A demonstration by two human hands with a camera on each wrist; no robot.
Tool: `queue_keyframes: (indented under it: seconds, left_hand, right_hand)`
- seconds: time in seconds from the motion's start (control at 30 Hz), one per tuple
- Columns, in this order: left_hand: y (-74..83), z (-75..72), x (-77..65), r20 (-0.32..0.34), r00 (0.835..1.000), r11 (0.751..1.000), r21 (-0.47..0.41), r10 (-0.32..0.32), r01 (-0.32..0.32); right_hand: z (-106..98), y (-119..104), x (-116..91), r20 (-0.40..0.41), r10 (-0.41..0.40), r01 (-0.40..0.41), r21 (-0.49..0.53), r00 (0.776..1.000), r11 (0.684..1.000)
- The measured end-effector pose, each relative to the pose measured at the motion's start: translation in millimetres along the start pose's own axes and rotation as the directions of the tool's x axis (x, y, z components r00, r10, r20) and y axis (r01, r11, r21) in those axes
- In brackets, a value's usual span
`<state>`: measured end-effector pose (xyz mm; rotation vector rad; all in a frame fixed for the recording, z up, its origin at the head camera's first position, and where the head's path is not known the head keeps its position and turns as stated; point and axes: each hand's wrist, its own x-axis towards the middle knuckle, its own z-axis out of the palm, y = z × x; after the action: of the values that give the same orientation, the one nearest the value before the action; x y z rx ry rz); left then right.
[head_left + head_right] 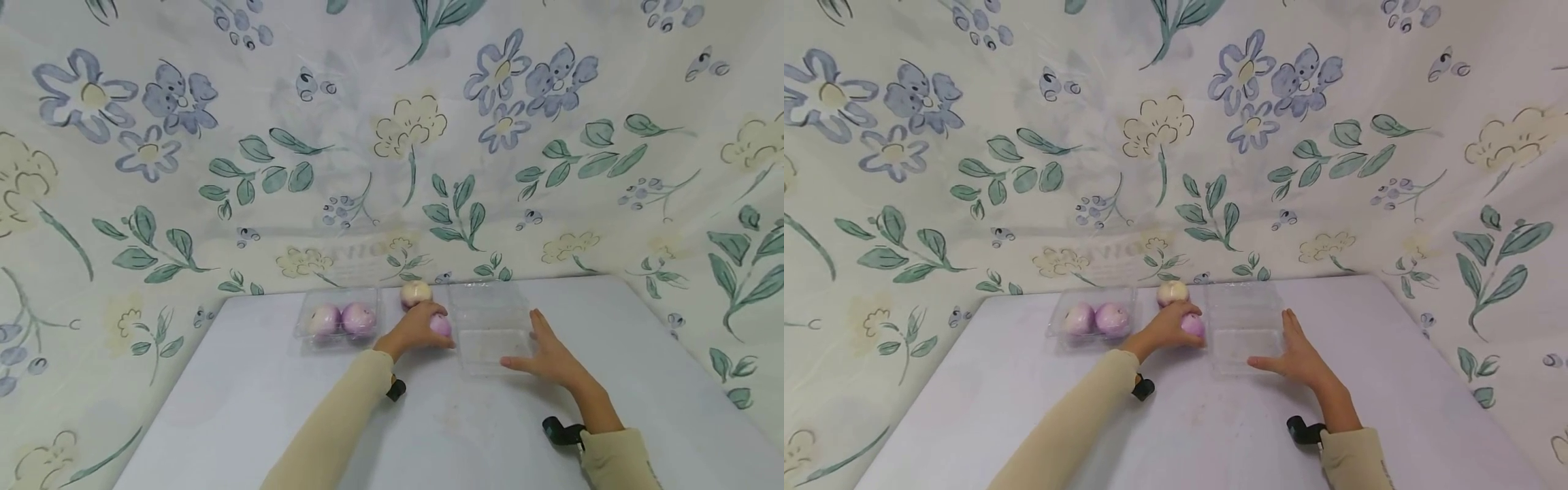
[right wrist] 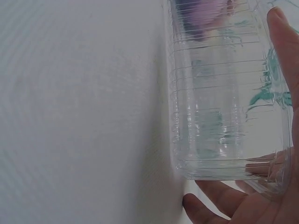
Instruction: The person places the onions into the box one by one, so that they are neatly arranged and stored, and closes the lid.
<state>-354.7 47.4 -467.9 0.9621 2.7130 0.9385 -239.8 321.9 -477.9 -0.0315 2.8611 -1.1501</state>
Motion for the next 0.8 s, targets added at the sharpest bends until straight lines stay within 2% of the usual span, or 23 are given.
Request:
queue_keyframes:
  seconds: [0.07,0.27,0.4,0.67,0.8]
  left_hand:
    - [0.6,0.9,-1.8,-0.009,1.0,1.0,-0.008,-0.012,0.012]
    - [1.0,0.8,-2.3,-0.036,0.999,1.0,-0.021,0.004,-0.004]
    - [0.5,-0.5,-1.6,-0.031,1.0,0.999,-0.038,-0.004,0.003]
    - [-3.0,-1.6,-2.9,-0.014,0.998,0.995,-0.082,-0.058,0.057]
    - [-5.0,-2.1,-4.7,-0.025,0.998,0.996,-0.08,-0.051,0.049]
  right_hand:
    - [0.9,0.9,-0.3,-0.001,-0.003,0.003,-0.008,1.0,1.0]
    - [0.2,0.4,-1.3,-0.019,-0.033,0.033,-0.005,0.999,0.999]
    - [-0.8,-0.5,-1.6,-0.015,-0.031,0.031,-0.001,0.999,1.0]
    - [0.4,-1.9,-0.8,0.001,-0.003,0.003,0.014,1.0,1.0]
    - [1.2,-1.2,-0.5,0.002,-0.003,0.003,0.004,1.0,1.0]
